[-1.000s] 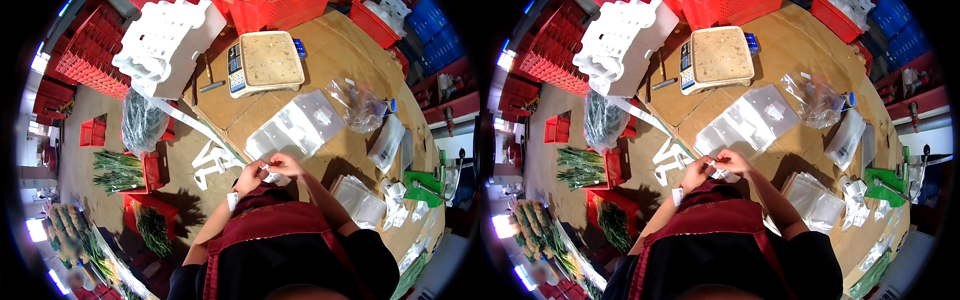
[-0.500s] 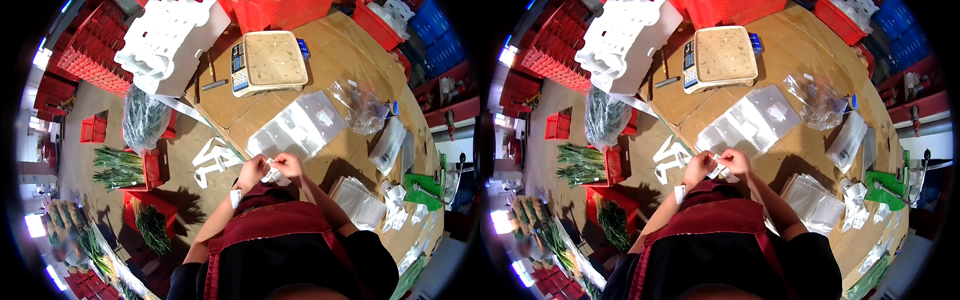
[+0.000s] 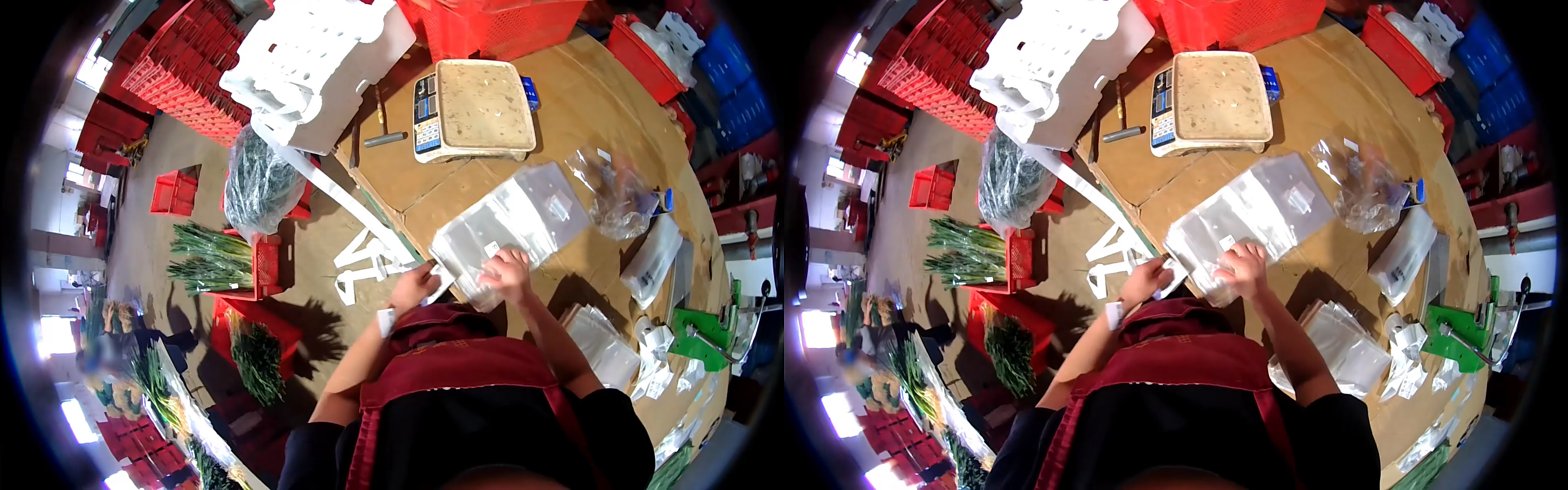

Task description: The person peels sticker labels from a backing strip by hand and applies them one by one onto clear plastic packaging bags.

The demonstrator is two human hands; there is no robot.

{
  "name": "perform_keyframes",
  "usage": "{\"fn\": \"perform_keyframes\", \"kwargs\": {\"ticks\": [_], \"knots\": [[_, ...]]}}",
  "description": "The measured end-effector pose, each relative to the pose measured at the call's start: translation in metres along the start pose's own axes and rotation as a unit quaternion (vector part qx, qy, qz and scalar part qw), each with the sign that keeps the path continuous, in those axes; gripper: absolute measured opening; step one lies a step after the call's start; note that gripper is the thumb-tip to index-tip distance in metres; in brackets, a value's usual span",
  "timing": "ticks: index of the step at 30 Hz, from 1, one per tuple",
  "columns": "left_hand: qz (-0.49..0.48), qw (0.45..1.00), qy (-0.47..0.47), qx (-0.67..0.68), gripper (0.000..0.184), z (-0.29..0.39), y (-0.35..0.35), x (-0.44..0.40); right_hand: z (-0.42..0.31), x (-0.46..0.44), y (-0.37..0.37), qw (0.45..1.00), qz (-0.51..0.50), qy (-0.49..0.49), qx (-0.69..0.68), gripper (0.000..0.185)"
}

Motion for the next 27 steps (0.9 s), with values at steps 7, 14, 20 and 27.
{"fn": "perform_keyframes", "kwargs": {"ticks": [7,14,20,27], "knots": [[0.119,0.922,-0.256,-0.264,0.032,-0.281,-0.047,0.122,0.013,0.002,0.002,0.998,0.052,-0.007,-0.044,0.006],[-0.02,0.85,-0.52,-0.081,0.023,-0.415,0.14,0.355,0.019,-0.002,0.003,0.997,0.045,-0.045,-0.045,0.003],[-0.023,0.871,-0.491,0.006,0.022,-0.391,0.167,0.345,0.022,0.001,0.003,0.99,-0.023,-0.014,-0.141,0.009],[0.097,0.948,-0.215,-0.215,0.022,-0.392,0.052,0.231,0.012,0.005,-0.002,0.997,-0.003,-0.076,-0.026,0.01]]}}
Point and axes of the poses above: each hand's wrist, its own x-axis away from the middle knuckle, its own y-axis out of the palm, z = x × y, the point moved 3 cm from there along -x, towards the middle knuckle, and after that the axes turned 6 degrees about -y, right-handed, at the moved point
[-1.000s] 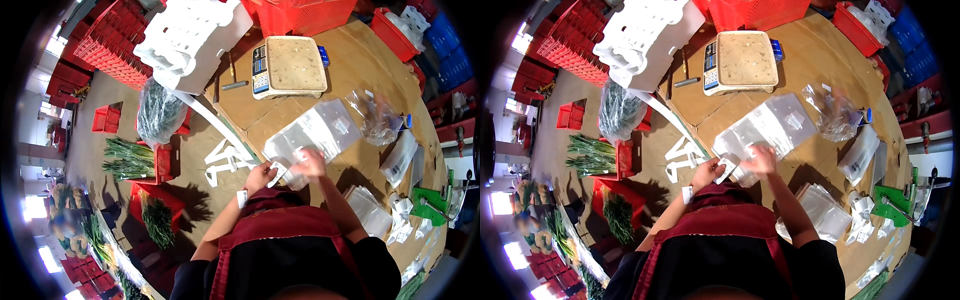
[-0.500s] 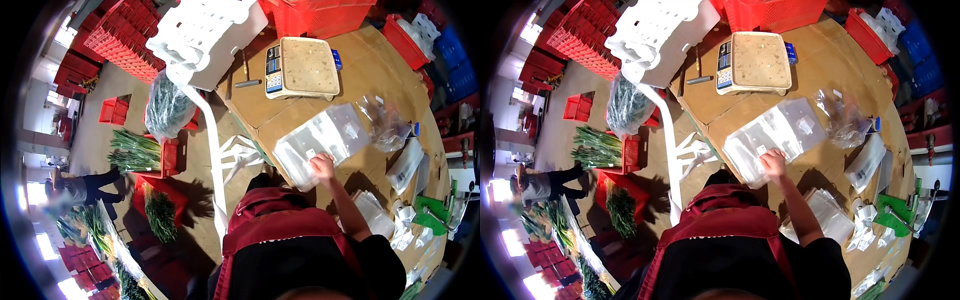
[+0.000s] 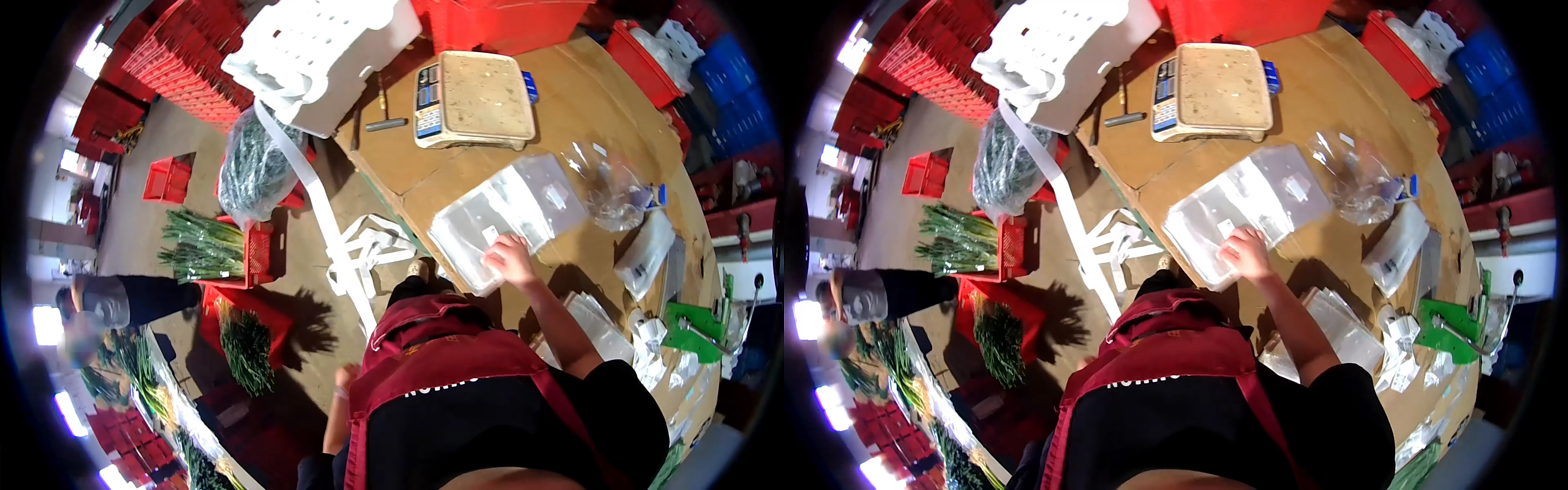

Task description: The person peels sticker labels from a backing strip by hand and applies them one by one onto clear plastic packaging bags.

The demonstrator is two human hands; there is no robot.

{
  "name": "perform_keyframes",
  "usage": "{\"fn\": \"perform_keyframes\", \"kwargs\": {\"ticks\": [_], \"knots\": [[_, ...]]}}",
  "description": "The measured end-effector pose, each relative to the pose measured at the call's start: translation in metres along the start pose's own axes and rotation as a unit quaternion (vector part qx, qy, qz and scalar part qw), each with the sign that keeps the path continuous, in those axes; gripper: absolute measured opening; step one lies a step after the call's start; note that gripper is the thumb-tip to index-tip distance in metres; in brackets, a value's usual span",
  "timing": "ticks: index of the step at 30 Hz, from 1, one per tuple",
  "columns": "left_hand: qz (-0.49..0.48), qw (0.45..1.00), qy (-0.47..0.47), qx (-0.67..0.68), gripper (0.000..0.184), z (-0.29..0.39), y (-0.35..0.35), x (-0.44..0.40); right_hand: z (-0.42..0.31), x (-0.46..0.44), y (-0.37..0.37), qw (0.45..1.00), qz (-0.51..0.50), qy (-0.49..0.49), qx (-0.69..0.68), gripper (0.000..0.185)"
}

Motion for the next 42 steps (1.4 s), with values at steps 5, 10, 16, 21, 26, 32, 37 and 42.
{"fn": "perform_keyframes", "kwargs": {"ticks": [5,10,16,21,26,32,37,42], "knots": [[0.071,0.901,0.026,0.427,0.015,0.179,-0.185,-0.065,0.014,0.009,0.009,0.998,0.046,0.046,-0.013,0.007],[-0.055,0.863,0.227,0.448,0.011,0.344,-0.235,-0.062,0.04,0.017,-0.031,0.905,0.276,0.172,-0.274,0.008],[-0.003,0.874,0.446,0.195,0.014,0.417,-0.184,-0.084,0.014,0.008,-0.135,0.885,0.382,0.261,0.061,0.014],[-0.096,0.838,0.491,0.217,0.014,0.452,-0.174,-0.077,-0.04,-0.013,-0.032,0.897,-0.023,0.225,-0.38,0.015],[-0.119,0.913,0.297,0.254,0.012,0.455,-0.19,-0.081,-0.018,-0.016,0.008,0.861,0.084,0.278,-0.417,0.015],[-0.104,0.896,0.355,0.247,0.016,0.428,-0.174,-0.115,0.009,-0.027,-0.011,0.949,0.022,0.315,0.021,0.029],[-0.098,0.833,0.407,0.362,0.015,0.426,-0.177,-0.11,-0.019,-0.013,-0.013,0.993,0.065,0.048,0.081,0.026],[-0.176,0.871,0.341,0.308,0.017,0.452,-0.204,-0.08,-0.004,-0.004,0.003,0.988,0.111,0.072,0.079,0.014]]}}
Point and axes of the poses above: each hand's wrist, its own x-axis away from the middle knuckle, its own y-axis out of the palm, z = x × y, the point moved 3 cm from there along -x, towards the middle knuckle, and after that the axes turned 6 degrees about -y, right-handed, at the moved point
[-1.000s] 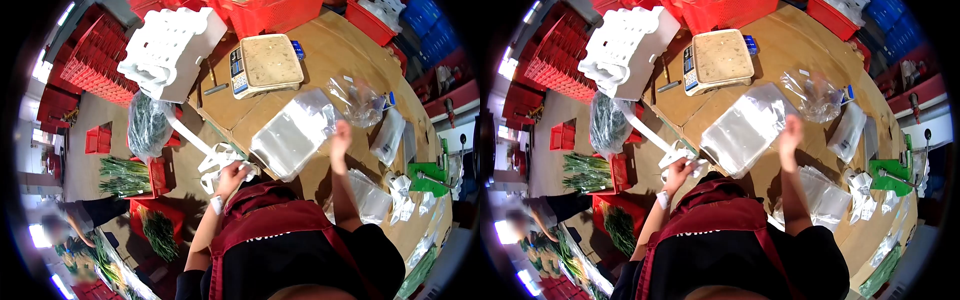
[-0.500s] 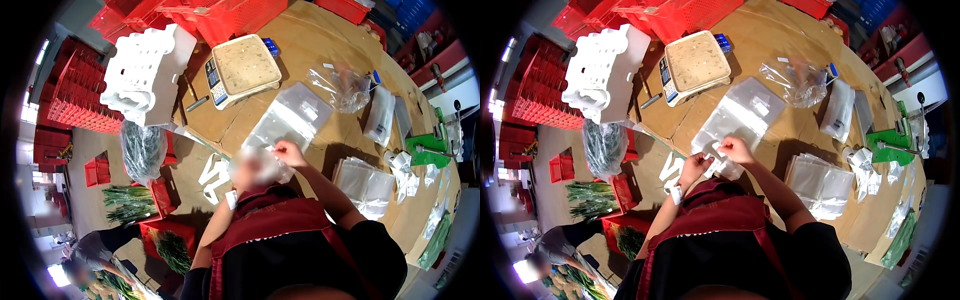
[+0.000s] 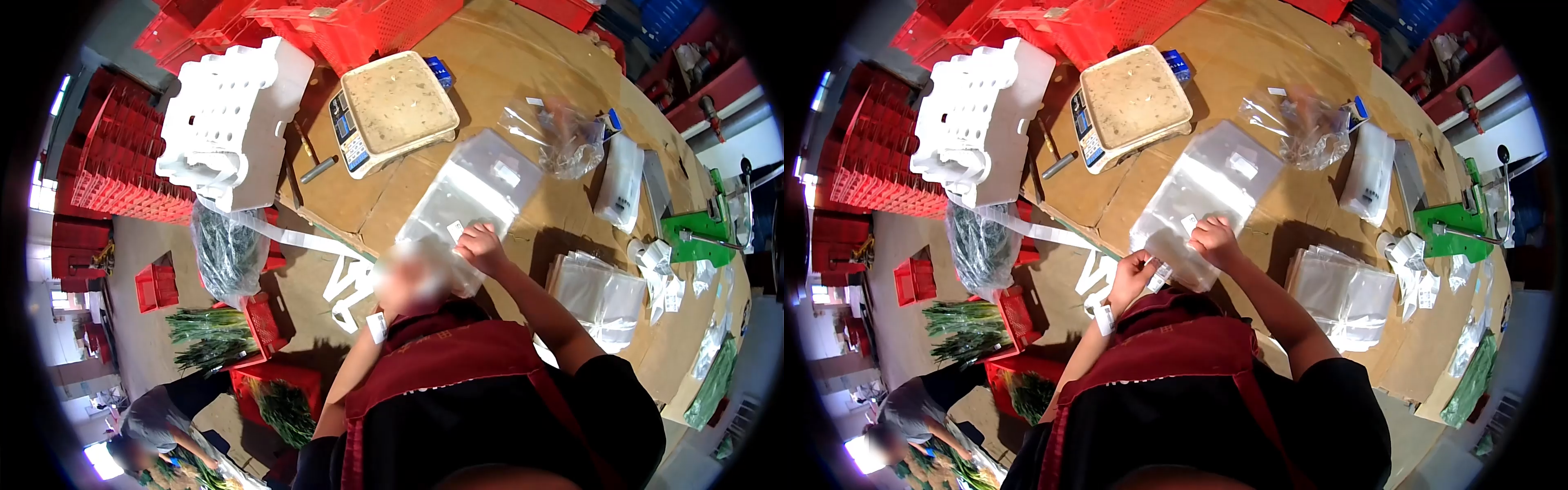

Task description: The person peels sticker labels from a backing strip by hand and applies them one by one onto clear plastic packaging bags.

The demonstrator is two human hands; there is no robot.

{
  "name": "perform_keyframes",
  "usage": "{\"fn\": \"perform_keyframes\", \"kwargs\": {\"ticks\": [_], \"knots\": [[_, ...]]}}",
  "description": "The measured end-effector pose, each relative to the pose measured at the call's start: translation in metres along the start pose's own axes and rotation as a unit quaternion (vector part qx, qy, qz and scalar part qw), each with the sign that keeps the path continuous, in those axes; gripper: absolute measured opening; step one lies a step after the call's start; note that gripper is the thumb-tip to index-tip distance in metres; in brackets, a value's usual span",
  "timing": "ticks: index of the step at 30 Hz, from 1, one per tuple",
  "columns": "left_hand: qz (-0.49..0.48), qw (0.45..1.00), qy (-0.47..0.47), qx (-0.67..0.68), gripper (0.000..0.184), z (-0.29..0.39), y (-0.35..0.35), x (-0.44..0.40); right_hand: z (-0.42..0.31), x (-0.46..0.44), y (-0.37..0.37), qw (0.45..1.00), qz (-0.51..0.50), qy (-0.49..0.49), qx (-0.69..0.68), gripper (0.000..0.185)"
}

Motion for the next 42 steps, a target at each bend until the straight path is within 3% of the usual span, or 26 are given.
{"fn": "perform_keyframes", "kwargs": {"ticks": [2,6,9,11,14,16,18,20,21,22,23,24,26,27,29,31,32,36,37,38,42], "knots": [[0.04,0.998,0.042,0.024,0.018,-0.023,0.001,-0.006,0.0,0.0,-0.001,1.0,-0.015,-0.007,-0.022,0.014],[0.017,0.996,0.088,-0.013,0.017,-0.022,0.0,-0.004,-0.011,0.001,-0.017,0.999,-0.045,-0.021,-0.021,0.013],[0.028,0.999,0.03,0.032,0.016,-0.035,-0.001,-0.005,-0.001,0.008,-0.011,0.996,-0.067,0.021,-0.055,0.009],[-0.029,0.999,-0.006,0.029,0.017,-0.017,-0.003,-0.002,0.002,0.006,-0.008,0.992,-0.082,0.047,-0.088,0.005],[-0.033,0.998,-0.046,0.013,0.018,-0.019,-0.009,-0.003,0.017,0.002,-0.011,0.985,-0.105,0.084,-0.112,0.003],[-0.02,0.999,-0.033,0.031,0.017,-0.022,-0.011,-0.005,0.022,0.0,-0.021,0.981,-0.11,0.093,-0.128,0.009],[-0.007,0.999,-0.02,0.048,0.017,-0.03,-0.011,-0.009,0.026,-0.004,-0.04,0.945,0.073,0.158,-0.278,0.019],[0.016,0.999,0.033,-0.025,0.011,-0.025,-0.01,-0.01,0.045,-0.006,-0.071,0.868,0.318,0.31,-0.223,0.017],[0.025,0.997,0.05,-0.049,0.01,-0.017,-0.009,-0.008,0.047,-0.013,-0.093,0.876,0.384,0.285,-0.064,0.015],[-0.035,0.998,-0.039,-0.019,0.011,0.011,-0.007,-0.003,0.04,-0.02,-0.113,0.857,0.44,0.251,0.096,0.015],[-0.094,0.987,-0.127,0.009,0.023,0.024,-0.005,0.0,0.031,-0.026,-0.114,0.889,0.39,0.219,0.098,0.017],[-0.098,0.987,-0.126,0.007,0.023,0.021,-0.003,-0.001,0.017,-0.032,-0.111,0.916,0.339,0.188,0.102,0.019],[-0.084,0.996,-0.014,-0.01,0.016,0.014,0.003,-0.007,-0.025,-0.046,-0.09,0.989,0.115,0.082,0.052,0.023],[-0.092,0.995,0.047,0.009,0.018,0.015,0.007,-0.008,-0.019,-0.036,-0.05,0.986,-0.04,0.106,-0.126,0.028],[-0.079,0.995,0.056,-0.022,0.016,0.013,0.007,-0.012,-0.029,-0.02,-0.006,0.904,-0.236,0.218,-0.281,0.026],[-0.062,0.995,0.062,-0.054,0.014,0.012,0.003,-0.015,-0.024,-0.01,0.015,0.892,-0.127,0.225,-0.37,0.024],[-0.045,0.996,0.017,-0.071,0.012,0.01,0.0,-0.017,-0.021,-0.008,0.02,0.881,-0.092,0.239,-0.399,0.022],[-0.041,0.989,-0.054,-0.129,0.017,-0.005,-0.01,-0.025,0.005,-0.01,0.02,0.888,-0.045,0.28,-0.362,0.021],[-0.034,0.992,-0.051,-0.108,0.018,0.015,-0.008,-0.018,0.015,-0.014,0.012,0.939,-0.094,0.284,-0.172,0.022],[-0.034,0.992,-0.051,-0.108,0.018,0.006,-0.005,-0.018,0.021,-0.015,0.005,0.951,-0.139,0.275,0.025,0.024],[-0.031,0.997,-0.063,-0.019,0.014,-0.017,-0.004,-0.021,0.01,-0.006,-0.011,0.966,-0.046,0.255,0.01,0.031]]}}
Point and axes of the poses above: each hand's wrist, its own x-axis away from the middle knuckle, its own y-axis out of the palm, z = x × y, the point moved 3 cm from there along -x, towards the middle knuckle, and after that the axes turned 6 degrees about -y, right-handed, at the moved point
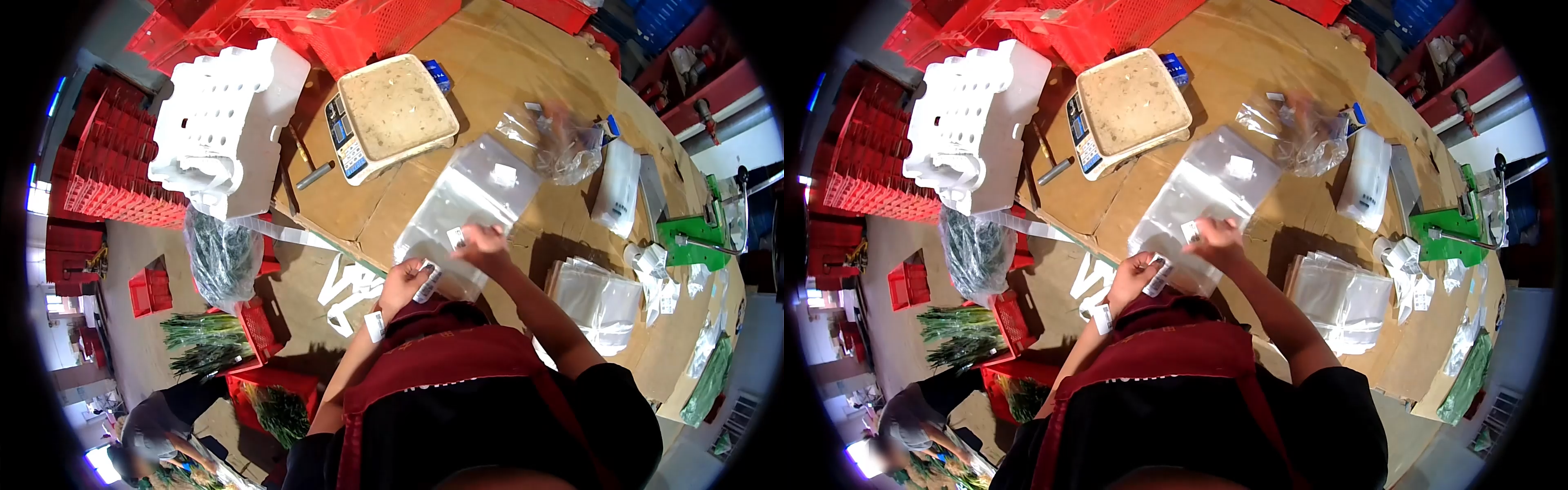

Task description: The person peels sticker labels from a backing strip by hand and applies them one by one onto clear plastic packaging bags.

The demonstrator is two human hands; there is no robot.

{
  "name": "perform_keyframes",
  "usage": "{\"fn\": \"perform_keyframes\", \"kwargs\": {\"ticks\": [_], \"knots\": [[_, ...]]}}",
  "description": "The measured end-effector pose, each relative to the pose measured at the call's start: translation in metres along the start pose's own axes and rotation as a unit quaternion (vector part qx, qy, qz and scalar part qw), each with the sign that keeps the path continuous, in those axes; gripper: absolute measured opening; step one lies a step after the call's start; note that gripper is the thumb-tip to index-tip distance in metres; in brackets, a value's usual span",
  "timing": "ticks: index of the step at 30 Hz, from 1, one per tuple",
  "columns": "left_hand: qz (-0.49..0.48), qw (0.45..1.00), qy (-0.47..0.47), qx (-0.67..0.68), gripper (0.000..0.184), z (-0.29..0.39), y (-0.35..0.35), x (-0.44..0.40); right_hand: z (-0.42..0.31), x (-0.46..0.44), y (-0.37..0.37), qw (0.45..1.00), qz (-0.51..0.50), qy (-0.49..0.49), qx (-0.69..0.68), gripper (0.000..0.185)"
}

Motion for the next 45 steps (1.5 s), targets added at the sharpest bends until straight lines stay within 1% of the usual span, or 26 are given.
{"fn": "perform_keyframes", "kwargs": {"ticks": [2,4,6,7,9,10,11,12,14,17,18,19,21,22,24,26,27,28,30,31,33,34,36,38,41,45], "knots": [[0.009,0.988,0.138,0.076,0.014,0.016,0.0,0.003,-0.01,0.014,0.004,0.972,-0.014,-0.231,0.026,0.031],[0.016,0.986,0.14,0.087,0.016,0.014,0.0,-0.002,0.003,0.017,0.015,0.977,0.013,-0.213,0.017,0.031],[-0.007,0.999,0.037,0.009,0.013,0.007,-0.003,-0.003,0.007,0.012,0.023,0.98,-0.021,-0.19,0.052,0.026],[-0.009,0.999,0.037,0.007,0.013,0.011,-0.003,-0.001,0.008,0.01,0.022,0.981,-0.019,-0.188,0.052,0.026],[-0.006,0.998,0.043,0.048,0.012,0.02,-0.001,0.003,0.014,0.004,0.018,0.985,-0.029,-0.154,-0.076,0.014],[-0.004,0.998,0.043,0.049,0.012,0.022,-0.003,0.002,0.022,-0.004,0.004,0.982,0.035,-0.049,-0.178,0.007],[0.008,0.999,0.036,0.008,0.008,0.022,-0.005,0.002,-0.003,-0.017,-0.044,0.951,0.211,-0.079,-0.212,0.005],[0.018,0.999,0.026,-0.034,0.006,0.021,-0.007,0.005,0.008,-0.02,-0.061,0.934,0.339,-0.111,-0.013,0.004],[0.004,0.999,0.042,0.008,0.008,0.002,-0.002,0.002,-0.005,-0.018,-0.091,0.926,0.373,0.002,-0.05,0.009],[-0.056,0.994,0.078,0.05,0.015,0.014,0.007,0.001,-0.03,0.002,-0.062,0.936,0.302,-0.18,-0.001,0.01],[-0.092,0.99,0.092,0.053,0.018,0.022,0.01,0.004,-0.033,0.007,-0.039,0.971,0.108,-0.16,-0.142,0.014],[-0.121,0.988,0.059,0.075,0.016,0.022,0.012,0.003,-0.054,0.009,-0.038,0.972,0.053,-0.2,-0.111,0.016],[-0.129,0.987,0.067,0.073,0.015,0.024,0.012,0.003,-0.043,0.023,0.001,0.976,-0.082,-0.121,-0.159,0.021],[-0.142,0.985,0.072,0.067,0.015,0.024,0.012,0.004,-0.037,0.024,0.011,0.976,-0.084,-0.121,-0.161,0.021],[-0.134,0.987,0.064,0.062,0.011,0.023,0.01,0.004,-0.021,0.027,0.036,0.906,-0.228,0.063,-0.351,0.023],[-0.128,0.989,0.055,0.056,0.008,0.021,0.008,0.003,-0.017,0.02,0.037,0.921,-0.162,0.035,-0.353,0.026],[-0.087,0.996,0.025,-0.002,0.007,0.018,0.005,-0.001,-0.015,0.015,0.035,0.931,-0.098,0.004,-0.352,0.028],[-0.044,0.997,-0.005,-0.06,0.009,0.013,0.001,-0.004,-0.009,0.006,0.032,0.931,-0.099,0.004,-0.352,0.028],[-0.039,0.996,0.018,-0.079,0.016,0.006,-0.001,-0.004,0.006,-0.008,0.021,0.997,-0.082,0.004,-0.01,0.035],[-0.036,0.998,0.012,-0.056,0.014,0.005,-0.001,-0.001,0.005,-0.008,0.019,0.997,-0.082,0.003,-0.01,0.035],[-0.03,0.999,0.008,-0.033,0.012,0.003,-0.001,-0.001,-0.002,-0.008,0.006,0.997,0.059,-0.032,0.028,0.04],[-0.008,0.999,0.039,0.025,0.011,0.004,0.002,0.0,-0.004,-0.003,0.001,0.997,0.058,-0.033,0.028,0.04],[0.015,0.994,0.07,0.086,0.011,0.004,0.002,-0.002,-0.014,0.01,-0.003,0.979,-0.046,-0.2,0.011,0.035],[-0.01,0.982,0.145,0.117,0.011,0.013,0.0,-0.002,0.002,0.019,0.01,0.978,-0.043,-0.205,0.022,0.038],[-0.043,0.995,0.057,0.072,0.013,0.005,0.0,-0.003,0.016,0.019,0.017,0.983,-0.072,-0.158,0.053,0.036],[-0.026,0.995,0.086,0.042,0.014,0.003,0.003,-0.004,-0.002,0.017,0.001,0.977,-0.033,-0.21,0.023,0.017]]}}
Point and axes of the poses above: each hand's wrist, its own x-axis away from the middle knuckle, its own y-axis out of the palm, z = x × y, the point moved 3 cm from there along -x, towards the middle knuckle, and after that the axes turned 6 degrees about -y, right-handed, at the moved point
